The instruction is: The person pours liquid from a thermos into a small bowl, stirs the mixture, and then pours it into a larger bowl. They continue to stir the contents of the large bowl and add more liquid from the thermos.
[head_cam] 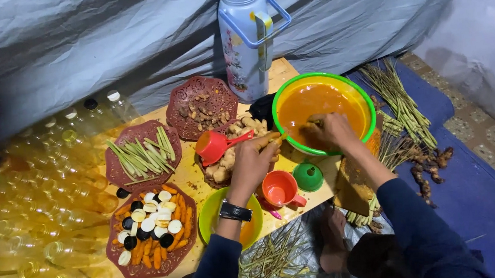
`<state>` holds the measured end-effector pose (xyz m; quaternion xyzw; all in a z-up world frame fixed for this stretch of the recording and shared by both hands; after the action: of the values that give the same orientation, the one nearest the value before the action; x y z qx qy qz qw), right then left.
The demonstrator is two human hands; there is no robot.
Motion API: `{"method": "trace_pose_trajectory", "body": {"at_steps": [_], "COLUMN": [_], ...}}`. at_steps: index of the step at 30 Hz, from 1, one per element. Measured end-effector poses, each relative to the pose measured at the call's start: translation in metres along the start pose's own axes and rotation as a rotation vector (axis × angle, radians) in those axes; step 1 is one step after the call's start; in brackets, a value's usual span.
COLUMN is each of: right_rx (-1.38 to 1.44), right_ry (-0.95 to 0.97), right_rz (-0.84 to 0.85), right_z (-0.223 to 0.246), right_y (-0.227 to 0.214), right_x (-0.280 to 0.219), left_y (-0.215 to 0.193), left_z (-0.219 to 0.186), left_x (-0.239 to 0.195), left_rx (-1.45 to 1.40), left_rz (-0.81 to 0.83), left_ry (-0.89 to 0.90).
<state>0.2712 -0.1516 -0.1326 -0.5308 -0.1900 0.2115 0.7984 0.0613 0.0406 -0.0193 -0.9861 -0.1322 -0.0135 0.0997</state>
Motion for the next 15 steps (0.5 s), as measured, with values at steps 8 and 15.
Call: {"method": "trace_pose_trajectory", "body": {"at_steps": [8,15], "right_rx": [-0.591,-0.434], "right_ry": [-0.011,0.137], "right_rz": [-0.162,0.128], "right_z": [-0.056,0.023], "right_y": [-0.005,-0.079], "right_x": [-0.002,-0.048], "left_y": [0.003,0.002], "left_z": [-0.002,-0.005], "left_x": [0.0,-0.003], "left_rx": [0.036,0.025], "left_rz": [0.018,0.018], "left_ry": [-0.002,0.008]}}
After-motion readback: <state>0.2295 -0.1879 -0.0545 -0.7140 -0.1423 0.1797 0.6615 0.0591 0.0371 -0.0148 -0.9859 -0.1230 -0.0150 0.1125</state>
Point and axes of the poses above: each hand's wrist, its own x-axis towards the middle knuckle, its own y-axis out of the palm, z = x × y, the point moved 7 cm from there along x, towards the middle knuckle, and after that the axes turned 5 degrees about x, right-handed, at the moved point
